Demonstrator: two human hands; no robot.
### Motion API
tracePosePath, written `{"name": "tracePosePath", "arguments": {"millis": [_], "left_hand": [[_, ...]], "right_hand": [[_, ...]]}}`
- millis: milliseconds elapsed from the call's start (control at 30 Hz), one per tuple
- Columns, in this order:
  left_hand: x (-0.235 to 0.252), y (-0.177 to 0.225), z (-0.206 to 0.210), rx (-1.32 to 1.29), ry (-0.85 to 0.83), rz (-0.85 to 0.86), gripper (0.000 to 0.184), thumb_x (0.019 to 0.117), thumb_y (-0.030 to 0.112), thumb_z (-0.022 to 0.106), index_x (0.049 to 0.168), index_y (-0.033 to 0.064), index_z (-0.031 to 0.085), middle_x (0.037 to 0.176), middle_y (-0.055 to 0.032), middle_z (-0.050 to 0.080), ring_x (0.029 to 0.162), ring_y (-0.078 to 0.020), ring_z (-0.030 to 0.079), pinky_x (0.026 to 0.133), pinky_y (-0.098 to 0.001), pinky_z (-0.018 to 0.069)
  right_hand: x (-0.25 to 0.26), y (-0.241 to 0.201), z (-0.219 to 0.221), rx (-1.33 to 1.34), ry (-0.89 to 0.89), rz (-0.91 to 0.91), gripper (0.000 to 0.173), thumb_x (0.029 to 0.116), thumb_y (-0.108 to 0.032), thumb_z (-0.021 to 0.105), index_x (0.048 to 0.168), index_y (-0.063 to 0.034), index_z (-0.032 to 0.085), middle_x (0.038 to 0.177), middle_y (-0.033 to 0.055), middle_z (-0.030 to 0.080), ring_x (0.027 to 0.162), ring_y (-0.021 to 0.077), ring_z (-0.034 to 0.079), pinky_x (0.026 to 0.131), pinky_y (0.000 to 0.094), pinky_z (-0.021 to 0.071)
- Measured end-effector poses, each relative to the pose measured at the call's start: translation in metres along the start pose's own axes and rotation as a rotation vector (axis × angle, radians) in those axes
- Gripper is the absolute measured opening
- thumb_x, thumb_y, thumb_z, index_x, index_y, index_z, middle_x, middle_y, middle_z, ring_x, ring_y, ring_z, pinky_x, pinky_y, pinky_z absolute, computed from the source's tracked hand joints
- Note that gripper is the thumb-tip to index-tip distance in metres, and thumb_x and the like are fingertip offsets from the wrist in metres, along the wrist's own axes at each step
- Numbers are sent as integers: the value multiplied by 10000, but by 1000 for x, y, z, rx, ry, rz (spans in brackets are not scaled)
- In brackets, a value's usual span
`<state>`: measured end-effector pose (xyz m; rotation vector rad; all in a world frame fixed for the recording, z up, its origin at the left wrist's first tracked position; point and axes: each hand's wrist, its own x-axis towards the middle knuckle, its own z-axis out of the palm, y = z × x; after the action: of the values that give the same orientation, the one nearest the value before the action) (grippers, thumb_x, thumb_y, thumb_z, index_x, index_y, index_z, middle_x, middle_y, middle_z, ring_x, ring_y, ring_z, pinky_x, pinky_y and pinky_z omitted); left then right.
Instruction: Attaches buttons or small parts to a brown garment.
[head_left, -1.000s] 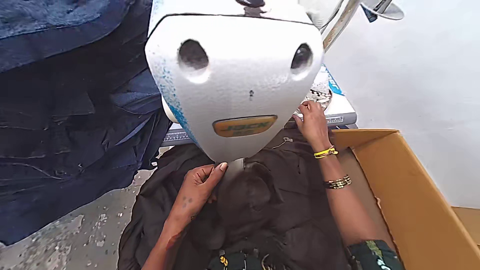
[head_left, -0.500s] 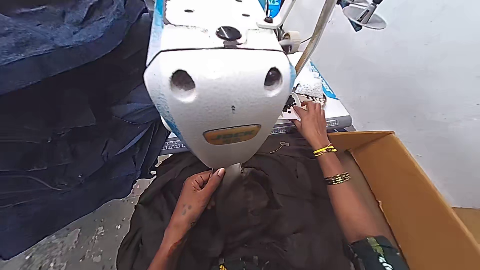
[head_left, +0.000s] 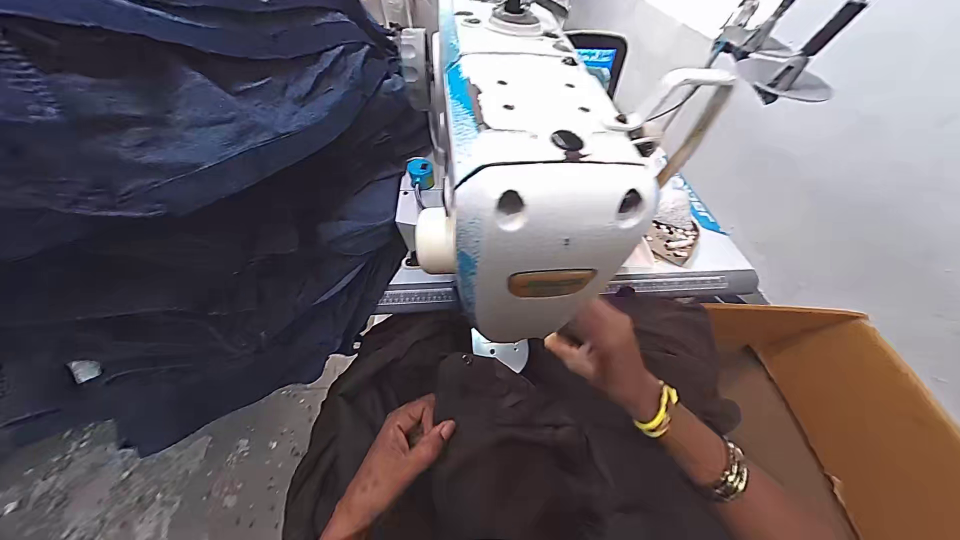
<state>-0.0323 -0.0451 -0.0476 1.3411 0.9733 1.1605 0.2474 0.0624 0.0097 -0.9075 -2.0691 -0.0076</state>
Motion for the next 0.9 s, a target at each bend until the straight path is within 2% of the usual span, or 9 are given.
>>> {"name": "tracePosePath", "arguments": {"millis": [67,133,200,300,400,467,567,733,900], "left_hand": [[1,0,1,-156,43,-145,223,856,260,759,890,291,541,697,205,516,582,104,474,536,-83,405],[9,9,7,-327,-22,-204,448,890,193,746,1243,178,471,942,115,709,817,5,683,749,-187,570],[19,22,18,-411,-31,-263,595,918,203,722,1389,89,376,1085,21,736,958,-84,723,871,-271,595],[31,36,34,-317,91,-323,264,992,181,599,1216,45,562,948,12,724,838,-62,713,775,-238,605],[26,39,44,152,68,106,203,1049,231,555,1021,57,655,862,53,678,791,48,635,738,-135,534],[20,48,46,392,-31,446,314,1074,295,501,989,35,656,871,-38,680,829,-12,642,782,-140,517],[25,60,26,396,-80,619,290,1084,297,486,982,93,664,886,-16,671,857,-34,643,800,-161,525],[34,31,-32,422,199,274,334,1055,402,523,932,117,648,835,143,624,797,129,563,735,-87,475],[48,17,-29,187,317,-96,206,1051,187,490,874,145,584,720,124,556,663,44,549,644,-142,473]], "right_hand": [[4,-25,22,-108,0,-245,168,967,-172,625,827,-87,661,769,72,679,744,195,668,666,285,540],[13,-34,32,-262,20,-307,228,954,-162,606,749,-87,671,679,63,663,677,215,665,612,310,516],[18,-37,34,-339,32,-286,235,927,-155,607,716,-90,688,674,68,678,672,220,677,589,315,511],[12,-32,31,-215,51,-211,145,918,-146,648,802,-78,702,760,76,707,738,192,689,655,273,538],[5,-37,15,304,9,62,272,1001,-268,655,900,-16,662,805,63,694,744,52,650,699,167,536],[-2,-47,1,719,-213,184,468,1057,-450,497,889,-41,651,755,3,685,698,-31,638,647,142,532],[-4,-56,-14,1320,-630,105,636,1062,-590,337,735,-66,490,608,-31,435,564,-50,432,527,118,334],[-10,-25,-17,1189,-466,565,272,1001,-427,616,777,-272,613,677,-236,517,630,-148,471,584,62,376],[4,-7,12,935,-325,797,202,960,-122,636,786,-213,584,670,-168,567,611,-81,524,600,115,441]]}}
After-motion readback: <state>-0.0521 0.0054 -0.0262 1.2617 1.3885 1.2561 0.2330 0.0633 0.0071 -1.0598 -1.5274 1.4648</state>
